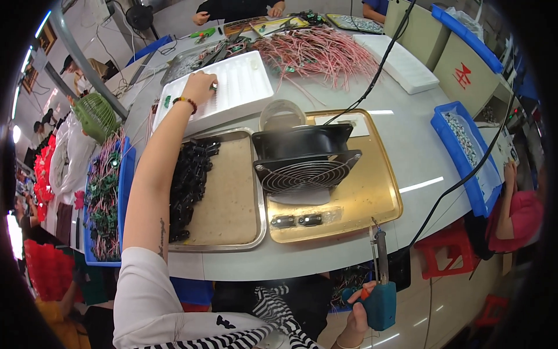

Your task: The person solders wires and components onto small circuit boards using a soldering iron.

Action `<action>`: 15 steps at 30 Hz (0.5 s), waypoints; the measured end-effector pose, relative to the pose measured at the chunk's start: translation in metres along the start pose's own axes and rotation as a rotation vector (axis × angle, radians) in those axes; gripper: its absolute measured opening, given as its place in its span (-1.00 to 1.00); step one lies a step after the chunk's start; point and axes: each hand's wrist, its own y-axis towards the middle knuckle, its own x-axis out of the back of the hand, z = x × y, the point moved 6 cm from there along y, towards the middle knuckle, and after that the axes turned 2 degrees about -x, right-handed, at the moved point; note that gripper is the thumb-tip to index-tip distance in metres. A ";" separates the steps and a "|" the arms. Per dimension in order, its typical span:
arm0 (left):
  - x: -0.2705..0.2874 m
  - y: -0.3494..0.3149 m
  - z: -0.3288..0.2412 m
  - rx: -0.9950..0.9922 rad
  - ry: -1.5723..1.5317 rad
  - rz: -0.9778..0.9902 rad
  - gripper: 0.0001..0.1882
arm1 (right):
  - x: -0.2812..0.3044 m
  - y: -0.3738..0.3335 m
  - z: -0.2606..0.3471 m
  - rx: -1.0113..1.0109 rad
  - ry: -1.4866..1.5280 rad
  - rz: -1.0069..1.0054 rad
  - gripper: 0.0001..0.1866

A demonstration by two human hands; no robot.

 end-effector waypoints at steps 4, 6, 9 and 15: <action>0.029 -0.008 0.020 -0.040 -0.230 -0.231 -0.84 | -0.005 0.009 0.000 0.011 0.025 0.013 -0.47; 0.041 -0.012 0.022 -0.023 -0.288 -0.265 -0.86 | -0.010 0.012 -0.001 0.015 0.043 0.028 -0.47; 0.046 -0.011 0.012 -0.064 -0.274 -0.271 -0.86 | -0.015 0.014 -0.004 0.011 0.073 0.077 -0.46; -0.010 0.001 -0.001 0.010 0.162 0.040 -0.82 | -0.008 0.007 -0.006 0.000 0.076 0.047 -0.43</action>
